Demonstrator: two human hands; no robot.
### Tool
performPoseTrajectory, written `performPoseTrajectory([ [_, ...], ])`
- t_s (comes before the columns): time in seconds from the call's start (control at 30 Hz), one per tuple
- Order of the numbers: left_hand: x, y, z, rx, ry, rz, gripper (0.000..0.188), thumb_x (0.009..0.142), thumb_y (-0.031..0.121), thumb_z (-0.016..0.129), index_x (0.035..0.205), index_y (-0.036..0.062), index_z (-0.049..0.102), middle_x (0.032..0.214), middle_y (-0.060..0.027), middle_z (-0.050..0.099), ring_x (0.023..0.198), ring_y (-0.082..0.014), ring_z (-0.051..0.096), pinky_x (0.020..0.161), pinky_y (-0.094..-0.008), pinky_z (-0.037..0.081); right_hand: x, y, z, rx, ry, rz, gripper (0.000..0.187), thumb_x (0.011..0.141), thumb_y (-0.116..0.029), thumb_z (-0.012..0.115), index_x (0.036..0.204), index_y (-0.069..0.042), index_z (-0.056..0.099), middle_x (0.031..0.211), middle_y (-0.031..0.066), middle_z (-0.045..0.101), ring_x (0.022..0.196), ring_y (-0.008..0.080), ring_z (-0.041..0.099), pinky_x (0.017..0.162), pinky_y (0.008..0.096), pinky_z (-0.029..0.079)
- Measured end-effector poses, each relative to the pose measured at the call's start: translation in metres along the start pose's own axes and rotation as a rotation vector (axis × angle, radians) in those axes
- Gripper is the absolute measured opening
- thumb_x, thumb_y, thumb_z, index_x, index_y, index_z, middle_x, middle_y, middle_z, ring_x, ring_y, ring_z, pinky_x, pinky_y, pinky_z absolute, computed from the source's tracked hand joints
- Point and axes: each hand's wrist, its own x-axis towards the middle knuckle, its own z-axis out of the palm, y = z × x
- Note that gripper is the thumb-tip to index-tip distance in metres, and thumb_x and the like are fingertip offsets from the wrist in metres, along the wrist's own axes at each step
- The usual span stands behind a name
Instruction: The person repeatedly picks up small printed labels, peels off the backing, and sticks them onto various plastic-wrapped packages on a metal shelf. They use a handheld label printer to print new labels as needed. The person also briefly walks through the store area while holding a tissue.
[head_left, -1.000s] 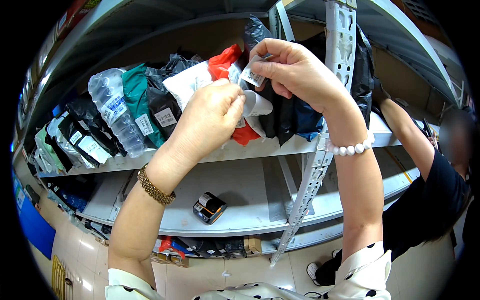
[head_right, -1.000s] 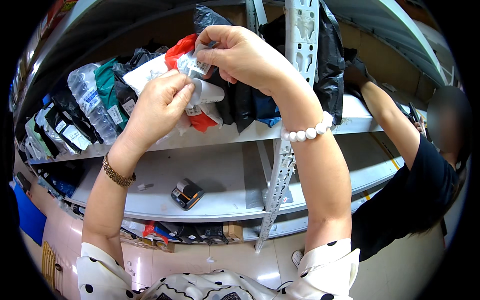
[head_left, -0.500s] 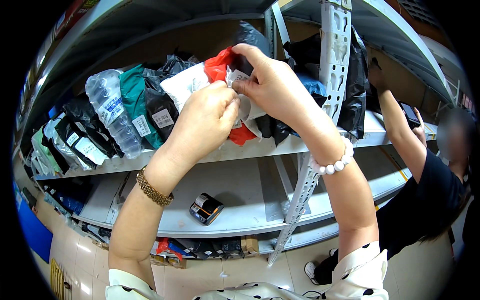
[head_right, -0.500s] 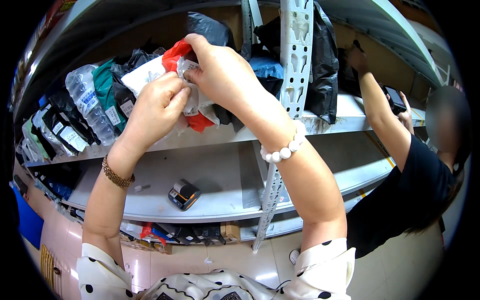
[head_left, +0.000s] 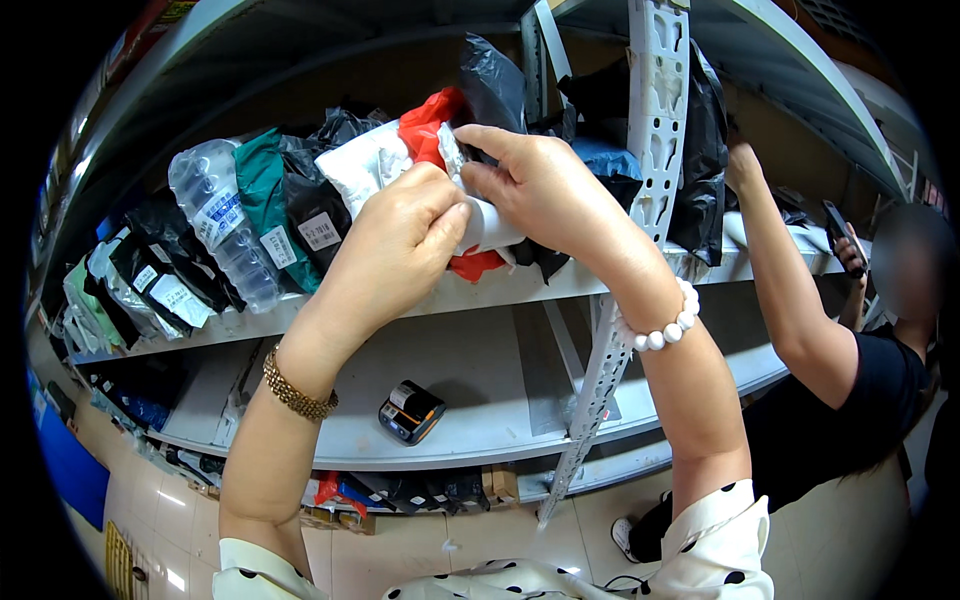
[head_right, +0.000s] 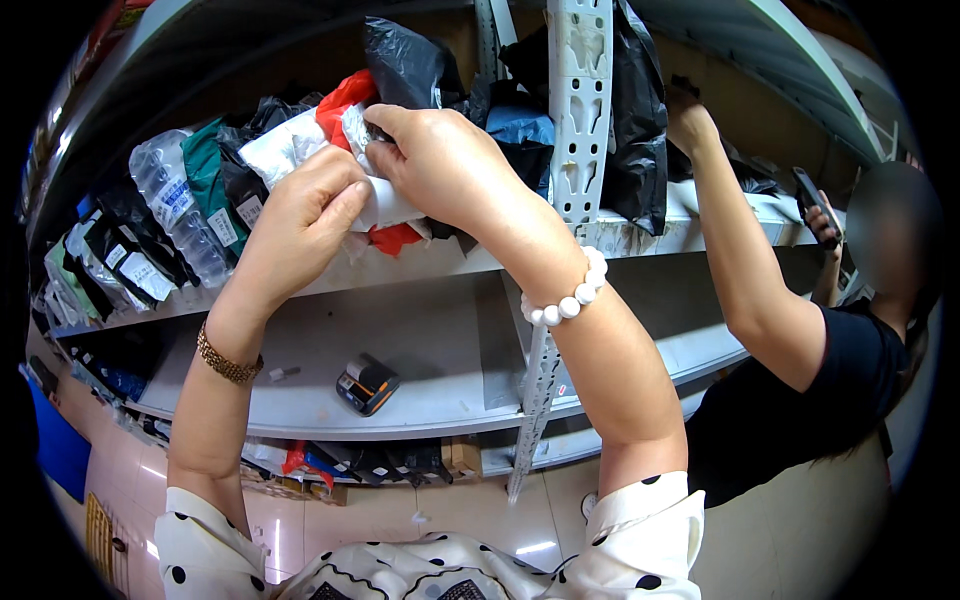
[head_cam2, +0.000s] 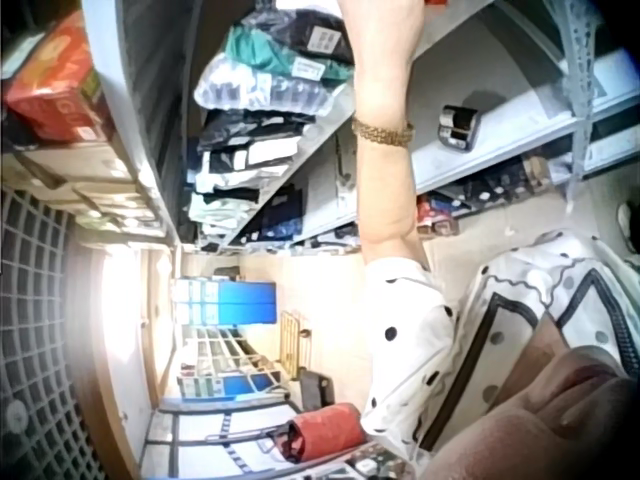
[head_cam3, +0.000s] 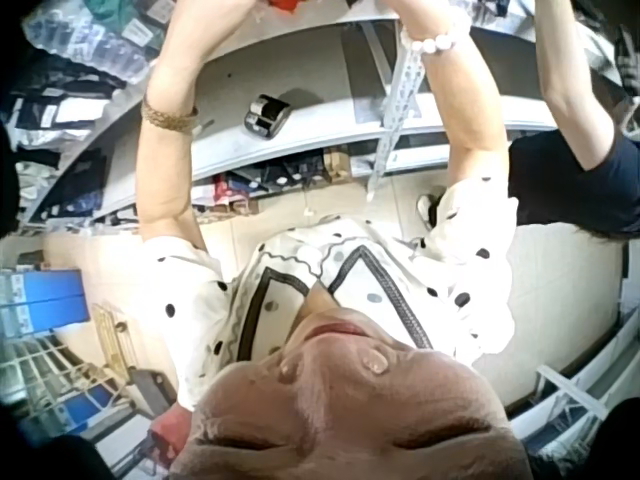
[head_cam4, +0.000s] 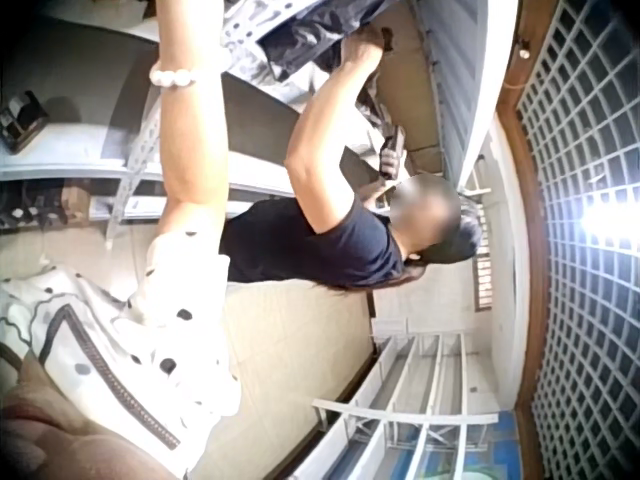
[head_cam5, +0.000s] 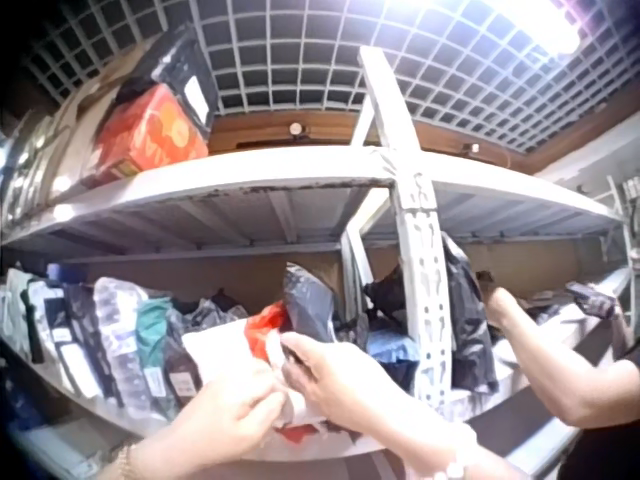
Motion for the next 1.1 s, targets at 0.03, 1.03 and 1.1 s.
performPoseTrajectory([
  [0.03,-0.004,0.002,0.0,-0.049,0.033,-0.007,0.018,0.094,0.011,0.05,0.086,-0.0037,0.056,0.084,-0.007,0.054,0.076,-0.0172,0.052,0.07,-0.0302,0.044,-0.003,-0.001,-0.002,0.066,0.033,0.025,0.031,0.093,-0.016,0.061,0.122,-0.003,0.062,0.075,0.0109,0.067,0.063,0.0154,0.064,0.057,0.0255,0.05],
  [1.03,-0.066,0.02,0.027,-0.642,0.142,-0.141,0.022,0.091,0.015,0.065,0.08,-0.0027,0.058,0.071,-0.0055,0.055,0.063,-0.0107,0.052,0.058,-0.0268,0.042,-0.091,-0.066,-0.006,0.834,0.089,0.384,0.011,0.09,-0.006,0.063,0.099,0.0,0.062,0.086,-0.0009,0.06,0.08,0.0041,0.055,0.07,0.0188,0.045],
  [1.1,-0.066,0.021,0.028,-0.636,0.082,-0.174,0.025,0.092,0.016,0.064,0.076,-0.0019,0.056,0.069,-0.0057,0.053,0.061,-0.0117,0.051,0.056,-0.0274,0.041,-0.092,-0.062,-0.009,0.732,0.168,0.311,0.009,0.091,-0.005,0.062,0.099,0.0,0.061,0.086,-0.001,0.06,0.079,0.0039,0.055,0.07,0.0184,0.044],
])
